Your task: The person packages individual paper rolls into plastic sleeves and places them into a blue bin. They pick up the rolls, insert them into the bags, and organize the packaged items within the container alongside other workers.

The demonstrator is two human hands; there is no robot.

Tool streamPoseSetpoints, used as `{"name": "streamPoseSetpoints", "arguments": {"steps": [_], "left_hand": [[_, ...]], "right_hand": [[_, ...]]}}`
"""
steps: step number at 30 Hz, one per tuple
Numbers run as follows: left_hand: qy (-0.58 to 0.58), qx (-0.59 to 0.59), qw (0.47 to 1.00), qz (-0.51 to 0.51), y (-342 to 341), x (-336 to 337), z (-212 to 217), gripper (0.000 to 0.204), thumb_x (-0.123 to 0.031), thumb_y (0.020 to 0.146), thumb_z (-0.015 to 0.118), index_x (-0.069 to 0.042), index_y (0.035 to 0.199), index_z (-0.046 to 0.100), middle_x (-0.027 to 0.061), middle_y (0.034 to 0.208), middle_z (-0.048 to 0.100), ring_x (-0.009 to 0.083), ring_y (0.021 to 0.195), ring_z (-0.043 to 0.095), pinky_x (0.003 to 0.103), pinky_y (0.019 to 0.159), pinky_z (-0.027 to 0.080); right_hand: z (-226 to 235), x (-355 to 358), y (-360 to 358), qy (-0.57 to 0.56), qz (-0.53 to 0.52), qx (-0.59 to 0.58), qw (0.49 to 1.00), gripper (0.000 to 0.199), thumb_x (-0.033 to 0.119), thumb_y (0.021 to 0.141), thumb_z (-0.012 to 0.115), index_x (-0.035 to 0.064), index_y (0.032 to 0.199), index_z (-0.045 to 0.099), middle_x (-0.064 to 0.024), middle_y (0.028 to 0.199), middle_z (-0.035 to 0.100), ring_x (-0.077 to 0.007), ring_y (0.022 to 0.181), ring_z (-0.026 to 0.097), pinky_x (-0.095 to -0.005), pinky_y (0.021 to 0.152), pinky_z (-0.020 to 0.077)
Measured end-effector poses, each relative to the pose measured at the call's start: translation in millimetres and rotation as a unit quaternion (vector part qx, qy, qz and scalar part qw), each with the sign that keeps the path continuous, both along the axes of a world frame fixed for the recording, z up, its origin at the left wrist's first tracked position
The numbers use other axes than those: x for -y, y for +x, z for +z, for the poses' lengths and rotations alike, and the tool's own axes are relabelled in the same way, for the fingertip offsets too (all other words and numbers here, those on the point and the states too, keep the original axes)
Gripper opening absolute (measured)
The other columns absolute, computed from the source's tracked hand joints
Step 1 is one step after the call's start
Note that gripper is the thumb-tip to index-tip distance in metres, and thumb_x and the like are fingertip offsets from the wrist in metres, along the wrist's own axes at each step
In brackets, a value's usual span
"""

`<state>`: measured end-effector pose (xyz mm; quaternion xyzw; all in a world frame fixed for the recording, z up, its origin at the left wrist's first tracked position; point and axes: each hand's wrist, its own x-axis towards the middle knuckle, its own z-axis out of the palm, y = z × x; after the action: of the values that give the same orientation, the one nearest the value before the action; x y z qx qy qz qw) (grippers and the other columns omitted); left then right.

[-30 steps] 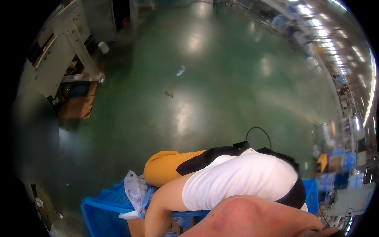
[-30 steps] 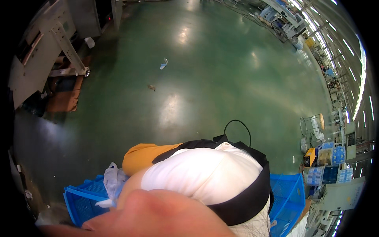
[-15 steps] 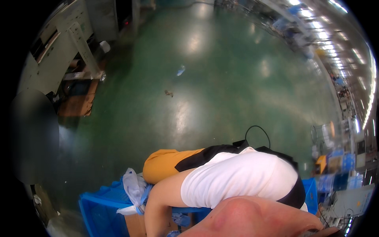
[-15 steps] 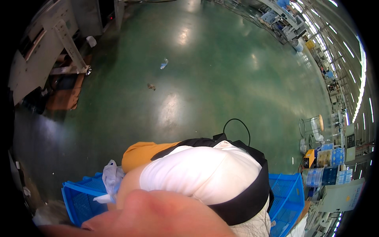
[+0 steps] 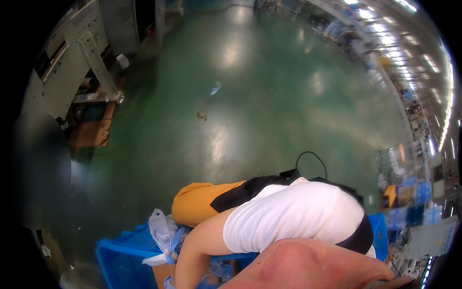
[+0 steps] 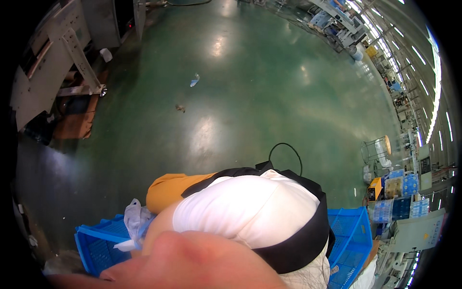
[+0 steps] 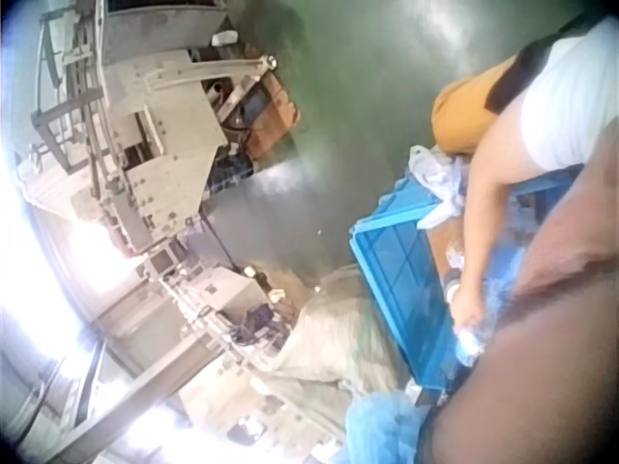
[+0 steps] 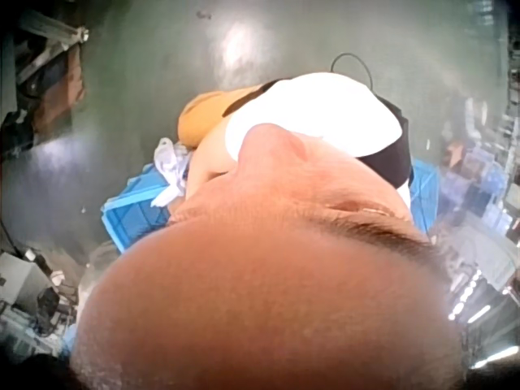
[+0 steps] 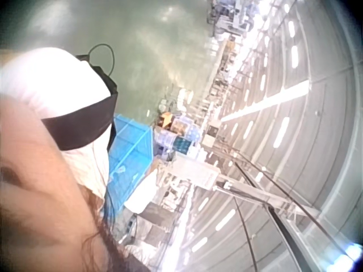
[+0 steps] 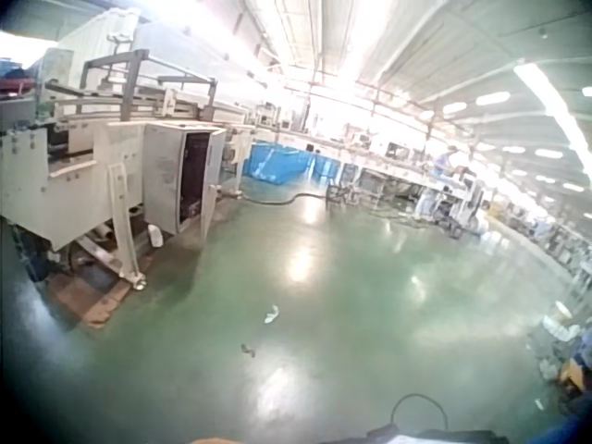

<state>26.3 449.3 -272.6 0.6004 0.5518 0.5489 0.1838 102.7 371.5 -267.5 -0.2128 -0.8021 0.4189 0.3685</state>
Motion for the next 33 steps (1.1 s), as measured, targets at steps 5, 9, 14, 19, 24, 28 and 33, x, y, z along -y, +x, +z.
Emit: {"name": "streamPoseSetpoints", "arguments": {"steps": [5,9,14,19,24,28,33], "left_hand": [[0.003,-0.004,1.000,0.009,-6,-5,0,0.016,-0.011,0.080,0.047,0.000,0.089,0.054,0.0078,0.077,0.056,0.0148,0.064,0.053,0.026,0.057,0.046],[0.009,-0.004,1.000,0.026,-16,-6,3,0.017,-0.012,0.080,0.046,0.000,0.089,0.054,0.0081,0.077,0.056,0.0151,0.064,0.053,0.026,0.056,0.046],[0.010,-0.008,0.999,0.038,-27,-4,2,0.017,-0.012,0.081,0.045,0.000,0.090,0.053,0.0085,0.077,0.056,0.0155,0.063,0.053,0.026,0.056,0.046],[0.007,-0.010,0.999,0.043,-32,8,-2,0.018,-0.013,0.082,0.044,0.001,0.090,0.053,0.0089,0.077,0.056,0.0159,0.063,0.053,0.026,0.056,0.046],[0.034,-0.031,0.994,0.102,-55,12,12,0.019,-0.014,0.082,0.043,0.001,0.091,0.053,0.0093,0.078,0.056,0.0163,0.063,0.053,0.026,0.056,0.047],[0.074,-0.124,0.967,0.212,-109,40,37,0.020,-0.014,0.083,0.042,0.001,0.091,0.053,0.0096,0.078,0.056,0.0166,0.063,0.053,0.026,0.056,0.047],[0.102,-0.193,0.899,0.381,-163,92,82,0.017,-0.009,0.080,0.043,0.002,0.088,0.054,0.0098,0.075,0.056,0.0170,0.063,0.052,0.027,0.054,0.045]], "right_hand": [[1,-9,-2,0.001,0.015,-0.002,1.000,0.058,0.023,0.063,0.063,0.0094,0.117,0.045,-0.0146,0.090,0.059,-0.0303,0.078,0.056,-0.0377,0.069,0.0443],[3,-19,-11,0.004,0.035,-0.003,0.999,0.059,0.024,0.063,0.064,0.0099,0.117,0.045,-0.0148,0.089,0.059,-0.0310,0.077,0.056,-0.0382,0.068,0.0445],[0,-28,-27,0.010,0.045,0.002,0.999,0.060,0.026,0.062,0.065,0.0106,0.117,0.045,-0.0151,0.088,0.060,-0.0318,0.076,0.056,-0.0389,0.067,0.0448],[-3,-26,-23,0.012,0.047,0.014,0.999,0.061,0.027,0.062,0.066,0.0112,0.117,0.045,-0.0155,0.087,0.060,-0.0327,0.075,0.056,-0.0396,0.066,0.0451],[9,-54,-21,0.027,0.084,0.027,0.996,0.062,0.029,0.061,0.067,0.0119,0.117,0.046,-0.0158,0.086,0.060,-0.0335,0.074,0.057,-0.0403,0.065,0.0454],[16,-65,-14,0.032,0.104,0.019,0.994,0.063,0.030,0.060,0.067,0.0124,0.117,0.046,-0.0161,0.085,0.060,-0.0342,0.073,0.057,-0.0409,0.064,0.0456],[39,-79,-21,-0.065,0.130,0.055,0.988,0.079,0.029,0.053,0.068,0.0124,0.124,0.038,-0.0185,0.091,0.059,-0.0344,0.081,0.057,-0.0400,0.071,0.0454]]}}
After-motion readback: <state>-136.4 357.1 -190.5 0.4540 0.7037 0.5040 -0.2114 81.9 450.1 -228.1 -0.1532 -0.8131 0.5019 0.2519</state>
